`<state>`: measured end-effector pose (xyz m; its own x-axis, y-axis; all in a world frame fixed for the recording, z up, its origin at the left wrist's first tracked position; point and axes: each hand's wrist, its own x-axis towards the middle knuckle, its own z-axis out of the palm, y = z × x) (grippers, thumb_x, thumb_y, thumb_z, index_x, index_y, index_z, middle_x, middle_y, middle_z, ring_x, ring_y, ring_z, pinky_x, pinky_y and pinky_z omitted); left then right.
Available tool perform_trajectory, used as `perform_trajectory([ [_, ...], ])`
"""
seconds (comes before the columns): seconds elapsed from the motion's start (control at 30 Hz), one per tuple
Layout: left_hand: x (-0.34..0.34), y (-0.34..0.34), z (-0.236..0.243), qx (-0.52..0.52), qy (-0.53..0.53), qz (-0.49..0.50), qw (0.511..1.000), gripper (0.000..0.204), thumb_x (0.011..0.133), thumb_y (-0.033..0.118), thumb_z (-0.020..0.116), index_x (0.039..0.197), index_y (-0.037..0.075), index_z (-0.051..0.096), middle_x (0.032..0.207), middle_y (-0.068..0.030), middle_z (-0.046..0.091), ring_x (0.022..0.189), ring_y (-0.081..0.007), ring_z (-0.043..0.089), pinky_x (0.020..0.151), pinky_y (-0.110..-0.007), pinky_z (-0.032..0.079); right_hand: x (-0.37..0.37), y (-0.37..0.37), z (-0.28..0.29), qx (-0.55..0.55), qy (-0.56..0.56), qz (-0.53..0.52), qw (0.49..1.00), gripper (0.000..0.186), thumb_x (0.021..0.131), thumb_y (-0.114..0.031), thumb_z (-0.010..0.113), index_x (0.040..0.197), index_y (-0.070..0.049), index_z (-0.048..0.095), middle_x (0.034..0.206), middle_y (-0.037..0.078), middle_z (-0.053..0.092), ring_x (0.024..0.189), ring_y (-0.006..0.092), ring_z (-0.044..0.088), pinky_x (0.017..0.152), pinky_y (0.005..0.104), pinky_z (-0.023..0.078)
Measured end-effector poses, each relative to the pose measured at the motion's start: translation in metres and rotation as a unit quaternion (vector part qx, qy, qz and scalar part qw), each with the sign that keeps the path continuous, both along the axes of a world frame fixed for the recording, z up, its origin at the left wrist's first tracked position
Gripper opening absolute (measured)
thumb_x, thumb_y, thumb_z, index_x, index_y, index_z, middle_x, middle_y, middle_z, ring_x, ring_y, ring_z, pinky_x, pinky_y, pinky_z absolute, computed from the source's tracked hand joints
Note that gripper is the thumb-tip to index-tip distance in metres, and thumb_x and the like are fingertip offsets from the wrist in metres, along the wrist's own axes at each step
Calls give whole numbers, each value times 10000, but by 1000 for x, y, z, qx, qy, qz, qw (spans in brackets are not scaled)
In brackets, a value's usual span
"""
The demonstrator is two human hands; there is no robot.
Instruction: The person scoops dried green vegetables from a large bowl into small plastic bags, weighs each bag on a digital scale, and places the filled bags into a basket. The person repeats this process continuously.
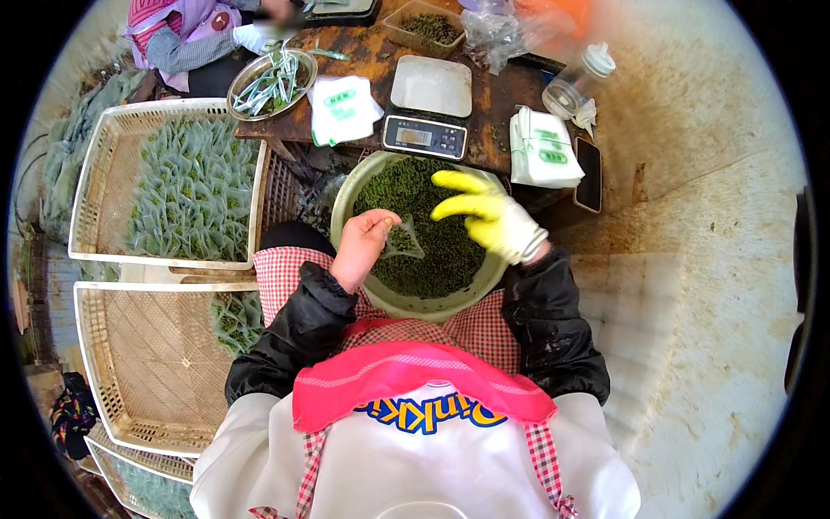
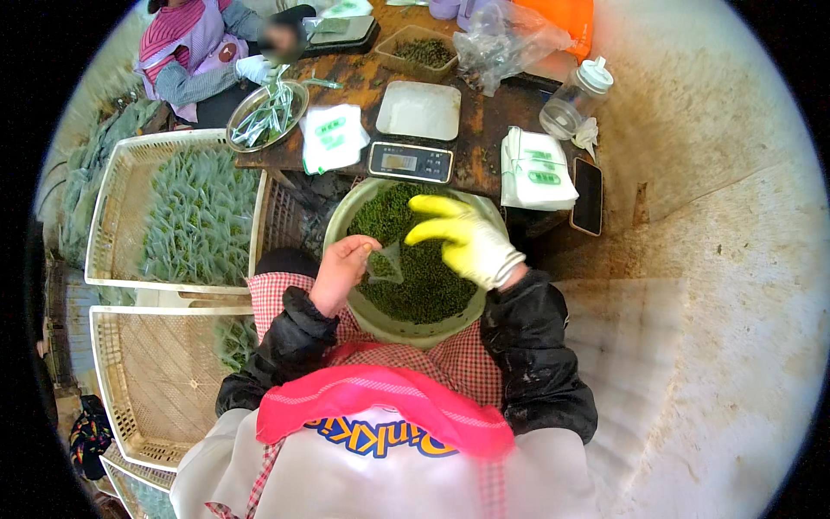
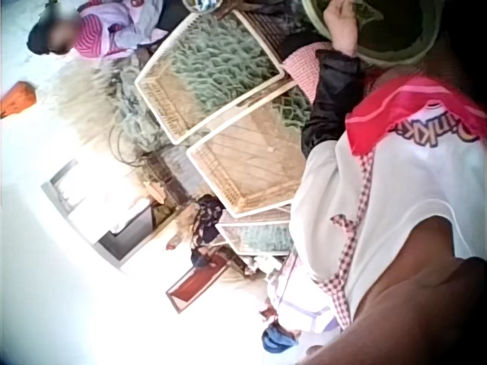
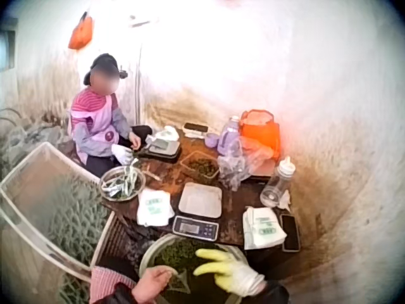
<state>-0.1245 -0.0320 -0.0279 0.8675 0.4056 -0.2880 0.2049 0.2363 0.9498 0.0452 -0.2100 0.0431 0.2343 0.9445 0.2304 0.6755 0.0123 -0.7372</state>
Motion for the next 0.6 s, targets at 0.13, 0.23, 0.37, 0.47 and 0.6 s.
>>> perform_trajectory([
  [0.13, 21, 13, 33, 67, -6, -73, 995, 167, 973, 114, 511, 975, 54, 667, 613, 110, 424, 484, 2, 325, 436, -179, 246, 32, -19, -51, 85, 240, -153, 955, 423, 740, 137, 489, 1050, -67, 693, 1211, 58, 630, 1127, 157, 559, 943, 292, 427],
  [0.23, 61, 43, 64, 213, -73, -116, 967, 161, 960, 89, 520, 975, 38, 672, 737, 62, 540, 672, -36, 475, 624, -201, 399, 47, -16, -87, -56, -12, -225, 973, 271, 758, 28, 579, 958, -102, 709, 1017, 100, 687, 977, 268, 634, 868, 339, 488],
  [0.37, 127, 70, 116, 453, -205, -165, 852, 118, 903, 42, 558, 963, 11, 655, 872, -87, 610, 849, -210, 586, 788, -298, 457, 42, 1, -70, -185, -97, -160, 965, 237, 816, -103, 604, 1016, -173, 709, 1034, 114, 682, 980, 329, 630, 878, 393, 501],
  [0.47, 171, 79, 116, 563, -257, -174, 766, 122, 867, 57, 579, 958, 42, 659, 852, -147, 596, 839, -353, 593, 747, -394, 479, 37, 8, -65, -291, -90, -114, 946, 271, 853, -158, 580, 1101, -183, 686, 1080, 119, 676, 990, 329, 635, 887, 404, 503],
  [0.6, 170, 64, 90, 630, -150, -75, 759, 158, 876, 89, 576, 1017, 77, 648, 877, -164, 590, 829, -383, 587, 697, -430, 484, 31, 8, -54, -374, -58, -64, 924, 292, 864, -187, 575, 1141, -172, 668, 1053, 133, 678, 983, 333, 629, 877, 413, 491],
])
